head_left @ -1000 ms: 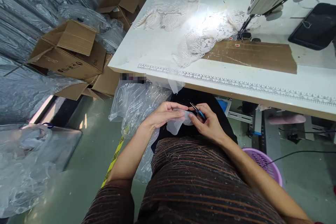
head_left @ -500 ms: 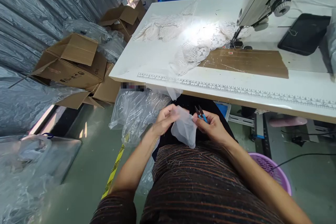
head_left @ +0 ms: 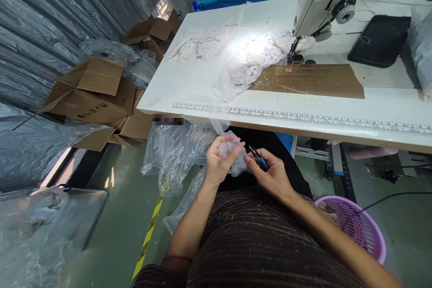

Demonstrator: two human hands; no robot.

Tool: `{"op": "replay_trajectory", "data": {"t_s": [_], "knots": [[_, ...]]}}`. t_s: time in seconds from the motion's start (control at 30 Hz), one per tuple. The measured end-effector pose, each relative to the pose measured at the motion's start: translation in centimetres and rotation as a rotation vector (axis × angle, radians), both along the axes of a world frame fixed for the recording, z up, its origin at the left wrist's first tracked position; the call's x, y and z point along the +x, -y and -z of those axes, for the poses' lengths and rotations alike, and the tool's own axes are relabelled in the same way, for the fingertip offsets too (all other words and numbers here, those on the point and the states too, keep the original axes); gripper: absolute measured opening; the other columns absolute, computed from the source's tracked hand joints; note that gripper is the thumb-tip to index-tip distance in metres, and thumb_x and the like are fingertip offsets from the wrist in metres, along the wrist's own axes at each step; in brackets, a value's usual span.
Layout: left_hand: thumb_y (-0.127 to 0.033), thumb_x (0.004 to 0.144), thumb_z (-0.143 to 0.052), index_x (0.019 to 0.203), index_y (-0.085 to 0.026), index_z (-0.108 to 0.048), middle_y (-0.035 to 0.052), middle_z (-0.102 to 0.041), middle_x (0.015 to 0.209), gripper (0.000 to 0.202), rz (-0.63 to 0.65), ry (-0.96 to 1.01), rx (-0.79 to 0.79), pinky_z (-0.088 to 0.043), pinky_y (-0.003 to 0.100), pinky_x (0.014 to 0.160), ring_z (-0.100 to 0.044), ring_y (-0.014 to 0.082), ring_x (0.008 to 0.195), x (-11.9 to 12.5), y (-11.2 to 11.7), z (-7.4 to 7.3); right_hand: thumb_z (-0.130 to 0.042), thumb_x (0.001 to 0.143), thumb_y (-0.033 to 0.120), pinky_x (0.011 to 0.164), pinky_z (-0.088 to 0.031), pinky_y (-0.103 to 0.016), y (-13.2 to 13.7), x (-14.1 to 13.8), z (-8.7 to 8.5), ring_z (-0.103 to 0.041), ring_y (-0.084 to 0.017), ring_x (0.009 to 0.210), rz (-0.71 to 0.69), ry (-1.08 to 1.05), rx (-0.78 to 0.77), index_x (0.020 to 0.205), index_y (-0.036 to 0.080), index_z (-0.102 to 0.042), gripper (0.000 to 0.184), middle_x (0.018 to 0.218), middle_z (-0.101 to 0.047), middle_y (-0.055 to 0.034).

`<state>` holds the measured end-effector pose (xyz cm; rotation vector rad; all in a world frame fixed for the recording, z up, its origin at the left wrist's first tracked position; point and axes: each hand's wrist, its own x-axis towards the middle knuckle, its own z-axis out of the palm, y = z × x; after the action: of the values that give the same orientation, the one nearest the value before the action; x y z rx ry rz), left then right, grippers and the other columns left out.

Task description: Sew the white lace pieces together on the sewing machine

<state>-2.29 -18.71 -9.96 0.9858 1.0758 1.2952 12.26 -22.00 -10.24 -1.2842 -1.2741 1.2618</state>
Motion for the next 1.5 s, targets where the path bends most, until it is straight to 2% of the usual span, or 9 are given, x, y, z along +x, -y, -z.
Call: {"op": "replay_trajectory", "data": {"t_s": [0.1, 0.27, 0.37, 0.53, 0.9, 1.5], "knots": [[-0.028, 0.068, -0.085, 0.1, -0.019, -0.063, 0.0028, -0.07, 0.094, 0.04, -0.06, 0.042, -0.022, -0.062, 0.03, 0.075, -0.073, 0.0185, 0.082, 0.8, -0.3, -0.6, -0.059, 0.088, 0.04, 0.056, -0.042, -0.023, 0.7, 0.7, -0.2, -0.049, -0.011, 0.061, -0.074, 0.037, -0.012, 0.089, 0.019, -0.063, 0.022, 0.071, -0.059, 0.001], [-0.026, 0.071, -0.082, 0.085, -0.016, -0.071, 0.0055, -0.072, 0.097, 0.02, -0.048, -0.017, 0.026, -0.062, 0.034, 0.081, -0.073, 0.0195, 0.084, 0.9, -0.5, -1.2, -0.045, 0.095, 0.048, 0.049, -0.037, -0.024, 0.8, 1.2, -0.7, -0.042, -0.011, 0.053, -0.029, -0.028, -0.061, 0.093, 0.019, -0.063, 0.035, 0.065, -0.053, 0.0019], [-0.024, 0.073, -0.081, 0.092, -0.018, -0.073, 0.0052, -0.073, 0.097, 0.021, -0.041, -0.022, 0.017, -0.062, 0.033, 0.084, -0.073, 0.0188, 0.085, 0.7, -0.5, -1.3, -0.036, 0.098, 0.054, 0.046, -0.034, -0.024, 0.7, 1.0, -0.5, -0.04, -0.011, 0.05, -0.017, -0.09, -0.115, 0.085, 0.018, -0.062, 0.046, 0.061, -0.051, 0.0017], [-0.025, 0.072, -0.081, 0.101, -0.019, -0.07, 0.0068, -0.072, 0.104, 0.031, -0.012, -0.062, 0.018, -0.062, 0.033, 0.083, -0.073, 0.019, 0.086, 0.6, -0.5, -1.4, -0.034, 0.098, 0.057, 0.047, -0.032, -0.025, 0.6, 0.7, 0.1, -0.04, -0.011, 0.05, -0.002, -0.039, -0.146, 0.068, 0.018, -0.056, 0.053, 0.058, -0.049, 0.0015], [-0.026, 0.076, -0.075, 0.107, -0.017, -0.065, 0.0092, -0.069, 0.107, 0.034, -0.088, -0.261, 0.117, -0.061, 0.028, 0.076, -0.073, 0.0171, 0.078, 1.0, -0.3, -1.0, -0.035, 0.097, 0.057, 0.05, -0.03, -0.026, 0.4, 0.4, 0.2, -0.038, -0.011, 0.054, -0.045, 0.01, -0.117, 0.068, 0.02, -0.05, 0.049, 0.06, -0.046, 0.0018], [-0.027, 0.078, -0.074, 0.107, -0.017, -0.065, 0.0101, -0.069, 0.11, 0.032, -0.075, -0.226, 0.117, -0.061, 0.03, 0.078, -0.073, 0.0182, 0.08, 1.1, -0.2, -1.2, -0.035, 0.097, 0.056, 0.049, -0.029, -0.025, 0.3, 0.2, -0.2, -0.034, -0.01, 0.053, -0.046, 0.077, -0.066, 0.066, 0.021, -0.042, 0.048, 0.058, -0.041, 0.0036]]}}
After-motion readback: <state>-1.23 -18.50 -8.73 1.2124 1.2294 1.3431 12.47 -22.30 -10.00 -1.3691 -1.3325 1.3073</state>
